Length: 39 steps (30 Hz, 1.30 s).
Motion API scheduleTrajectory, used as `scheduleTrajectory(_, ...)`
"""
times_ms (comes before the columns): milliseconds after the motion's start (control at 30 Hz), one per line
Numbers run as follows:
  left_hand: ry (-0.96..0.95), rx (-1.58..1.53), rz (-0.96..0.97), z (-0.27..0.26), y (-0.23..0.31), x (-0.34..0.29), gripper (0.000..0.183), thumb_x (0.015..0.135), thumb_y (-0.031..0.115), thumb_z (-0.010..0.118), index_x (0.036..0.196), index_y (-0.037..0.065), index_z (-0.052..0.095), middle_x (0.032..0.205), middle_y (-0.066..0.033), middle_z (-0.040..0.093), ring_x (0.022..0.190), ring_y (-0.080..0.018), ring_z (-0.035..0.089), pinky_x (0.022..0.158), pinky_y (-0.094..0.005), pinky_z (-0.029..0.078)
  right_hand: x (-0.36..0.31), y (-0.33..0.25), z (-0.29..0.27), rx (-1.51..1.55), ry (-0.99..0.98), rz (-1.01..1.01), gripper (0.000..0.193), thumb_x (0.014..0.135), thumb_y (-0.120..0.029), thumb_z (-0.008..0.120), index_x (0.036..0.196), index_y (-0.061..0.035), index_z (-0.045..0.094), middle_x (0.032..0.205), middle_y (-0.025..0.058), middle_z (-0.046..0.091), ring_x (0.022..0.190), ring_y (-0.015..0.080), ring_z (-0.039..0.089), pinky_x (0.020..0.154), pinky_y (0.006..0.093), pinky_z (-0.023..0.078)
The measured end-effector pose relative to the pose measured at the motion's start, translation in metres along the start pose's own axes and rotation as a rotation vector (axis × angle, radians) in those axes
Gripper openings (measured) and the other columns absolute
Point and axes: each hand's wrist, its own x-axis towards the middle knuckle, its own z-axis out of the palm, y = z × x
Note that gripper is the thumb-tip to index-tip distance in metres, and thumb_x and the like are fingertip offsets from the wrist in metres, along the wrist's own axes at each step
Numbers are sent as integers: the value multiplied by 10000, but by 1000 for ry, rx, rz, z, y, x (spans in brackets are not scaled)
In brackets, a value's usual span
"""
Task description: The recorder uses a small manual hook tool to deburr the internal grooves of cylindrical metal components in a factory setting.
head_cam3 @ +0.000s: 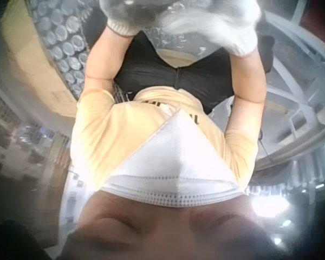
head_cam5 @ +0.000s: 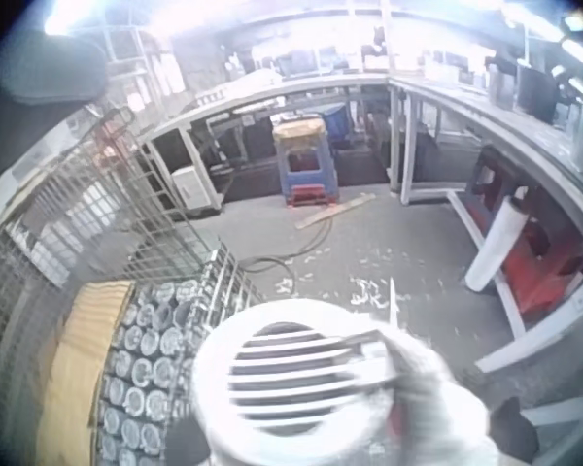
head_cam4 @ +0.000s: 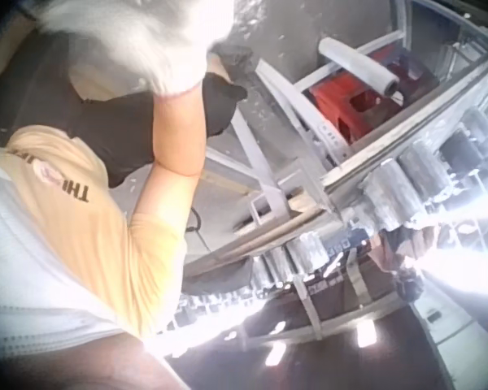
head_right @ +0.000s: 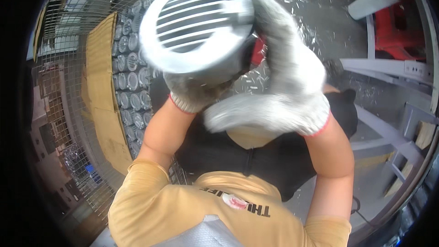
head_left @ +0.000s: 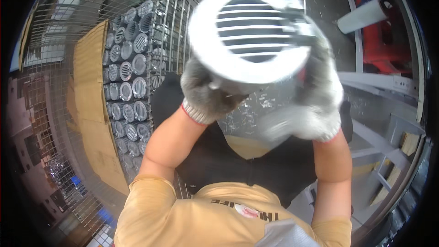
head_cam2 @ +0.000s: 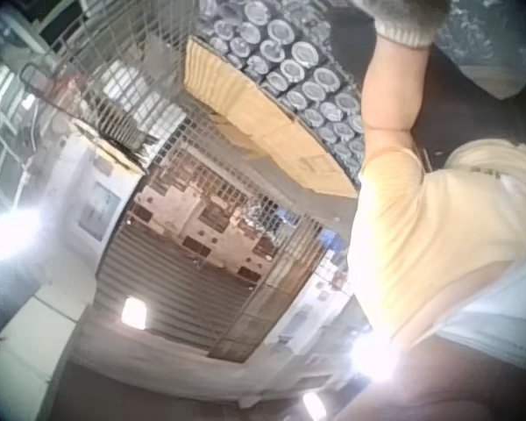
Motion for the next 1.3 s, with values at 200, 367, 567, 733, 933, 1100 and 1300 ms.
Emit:
scheduleTrajectory(200, 16, 878, 5, -2, 13, 16, 310, 1005, 192, 633, 1234, -10, 680, 1131, -117, 716, 986, -174, 686, 895, -314, 546, 10, 14, -21, -338, 8, 129, 924, 806, -519, 785, 1471, 0, 407, 1335, 126, 637, 1208, 237, 633, 1090, 387, 485)
scheduleTrajectory(367, 90, 1328, 519, -35, 22, 29, 438, 1078, 366, 465, 1165, -3, 683, 1100, -116, 702, 969, -204, 705, 932, -340, 537, -6, 9, -25, 195, 230, 469, 857, 874, -609, 632, 1454, -6, 445, 1354, 167, 622, 1209, 285, 647, 1065, 431, 538)
scheduleTrajectory(567, -165, 488, -2, -22, -10, 5, 537, 1105, 356, 346, 1500, 4, 434, 1511, -176, 508, 1339, -292, 538, 1184, -429, 397, -2, 6, -18, 565, 182, 554, 840, 876, -570, 636, 1463, 2, 455, 1427, 195, 573, 1272, 304, 610, 1108, 451, 500)
scheduleTrajectory(733, -363, -377, -2, -9, 2, 21, 694, 994, 538, 490, 1491, 63, 401, 1442, -168, 517, 1369, -314, 502, 1158, -512, 431, 18, 11, -20, -78, -122, 10, 1042, 691, -428, 943, 1474, 22, 423, 1445, 175, 559, 1294, 286, 593, 1117, 422, 471)
scheduleTrajectory(933, -88, 192, 212, 6, 12, -3, 965, 855, 536, 758, 1576, 184, 222, 1528, -122, 418, 1404, -351, 449, 1164, -528, 416, 6, 9, -6, -49, -13, 521, 1287, 506, -332, 1022, 1516, 15, 304, 1332, 165, 562, 1233, 277, 596, 1029, 391, 518)
scheduleTrajectory(1100, -45, -28, 78, 5, 12, -2, 1028, 787, 644, 774, 1550, 145, 299, 1520, -117, 443, 1374, -363, 483, 1110, -524, 487, 10, 0, -16, -18, -78, 79, 1174, 522, -249, 994, 1474, 21, 361, 1376, 203, 563, 1235, 317, 618, 1042, 404, 521)
scheduleTrajectory(1300, 0, 10, 21, -3, 14, -12, 1121, 749, 828, 552, 1454, -35, 437, 1333, -228, 590, 1194, -344, 635, 1021, -486, 560, 14, -7, -25, 329, -128, 188, 1120, 605, -146, 980, 1501, 73, 344, 1476, 239, 521, 1332, 328, 575, 1074, 412, 506)
